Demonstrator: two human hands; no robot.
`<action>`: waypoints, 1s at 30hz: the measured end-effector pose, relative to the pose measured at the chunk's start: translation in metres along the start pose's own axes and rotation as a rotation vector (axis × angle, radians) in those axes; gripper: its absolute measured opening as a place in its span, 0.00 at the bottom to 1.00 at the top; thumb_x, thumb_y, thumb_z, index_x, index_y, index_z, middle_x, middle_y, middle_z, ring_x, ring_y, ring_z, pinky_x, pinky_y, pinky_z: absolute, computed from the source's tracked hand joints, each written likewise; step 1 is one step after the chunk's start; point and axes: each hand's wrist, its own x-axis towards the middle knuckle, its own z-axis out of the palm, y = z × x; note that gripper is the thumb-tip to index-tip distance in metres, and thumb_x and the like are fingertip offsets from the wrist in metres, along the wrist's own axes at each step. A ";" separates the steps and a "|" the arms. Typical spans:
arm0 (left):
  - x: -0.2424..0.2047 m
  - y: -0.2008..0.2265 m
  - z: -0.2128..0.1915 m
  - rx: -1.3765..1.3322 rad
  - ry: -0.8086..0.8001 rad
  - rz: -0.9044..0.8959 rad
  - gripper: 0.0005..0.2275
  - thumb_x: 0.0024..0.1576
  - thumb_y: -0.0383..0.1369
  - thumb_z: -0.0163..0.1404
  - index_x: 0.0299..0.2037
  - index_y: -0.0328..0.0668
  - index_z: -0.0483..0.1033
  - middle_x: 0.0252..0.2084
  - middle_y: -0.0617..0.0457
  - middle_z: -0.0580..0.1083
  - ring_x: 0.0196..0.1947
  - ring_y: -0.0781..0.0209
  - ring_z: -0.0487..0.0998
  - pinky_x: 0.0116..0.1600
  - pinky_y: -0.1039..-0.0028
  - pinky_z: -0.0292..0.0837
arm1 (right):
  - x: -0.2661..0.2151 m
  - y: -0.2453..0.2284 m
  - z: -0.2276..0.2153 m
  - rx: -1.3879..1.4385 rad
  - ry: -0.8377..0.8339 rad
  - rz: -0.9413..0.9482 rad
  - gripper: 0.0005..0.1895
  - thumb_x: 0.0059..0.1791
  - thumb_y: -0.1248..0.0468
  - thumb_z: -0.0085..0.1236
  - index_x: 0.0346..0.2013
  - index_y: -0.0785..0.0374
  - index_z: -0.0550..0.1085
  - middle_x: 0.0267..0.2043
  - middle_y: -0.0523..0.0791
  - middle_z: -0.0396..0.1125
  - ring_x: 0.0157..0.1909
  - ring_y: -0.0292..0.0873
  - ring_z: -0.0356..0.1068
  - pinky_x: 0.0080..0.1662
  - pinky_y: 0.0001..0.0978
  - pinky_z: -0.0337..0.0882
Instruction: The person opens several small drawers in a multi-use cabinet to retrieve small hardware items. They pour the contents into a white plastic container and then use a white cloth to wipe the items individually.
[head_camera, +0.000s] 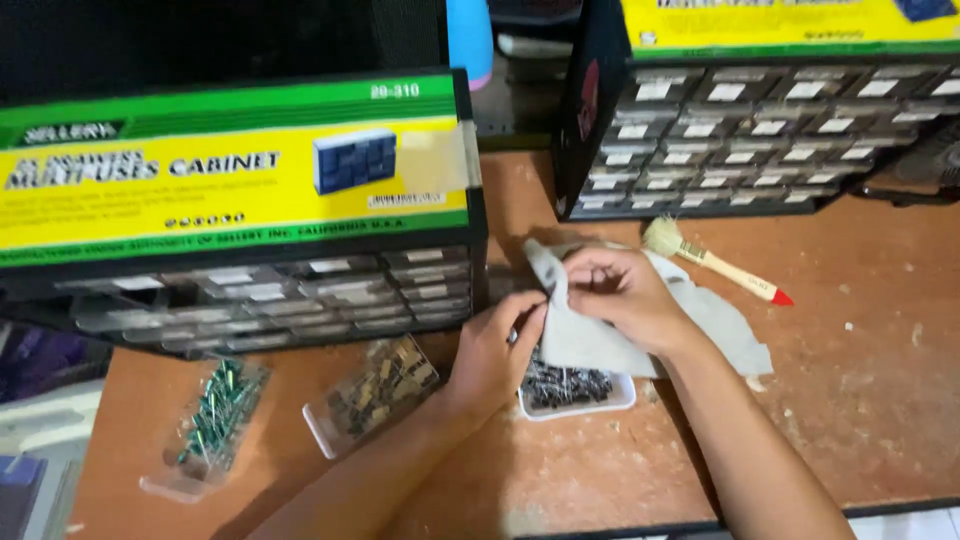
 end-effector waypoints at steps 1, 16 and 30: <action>0.003 0.000 0.000 0.002 0.002 0.007 0.07 0.62 0.32 0.55 0.47 0.42 0.81 0.35 0.42 0.83 0.35 0.45 0.86 0.39 0.63 0.82 | 0.002 -0.004 0.000 -0.001 0.000 -0.008 0.13 0.39 0.79 0.63 0.38 0.69 0.81 0.31 0.45 0.75 0.32 0.35 0.72 0.37 0.24 0.71; -0.005 -0.005 0.005 0.029 0.128 0.044 0.05 0.60 0.30 0.57 0.44 0.41 0.80 0.32 0.44 0.81 0.34 0.46 0.84 0.36 0.65 0.80 | -0.002 0.002 -0.004 -0.129 -0.097 -0.106 0.08 0.47 0.74 0.63 0.40 0.68 0.82 0.24 0.45 0.72 0.29 0.36 0.60 0.36 0.31 0.66; -0.001 -0.001 0.008 0.002 0.192 0.151 0.05 0.57 0.26 0.60 0.41 0.42 0.80 0.30 0.46 0.79 0.30 0.48 0.83 0.35 0.68 0.81 | -0.006 -0.001 -0.003 -0.086 -0.078 -0.084 0.07 0.47 0.75 0.63 0.39 0.70 0.80 0.30 0.49 0.76 0.32 0.35 0.70 0.39 0.31 0.75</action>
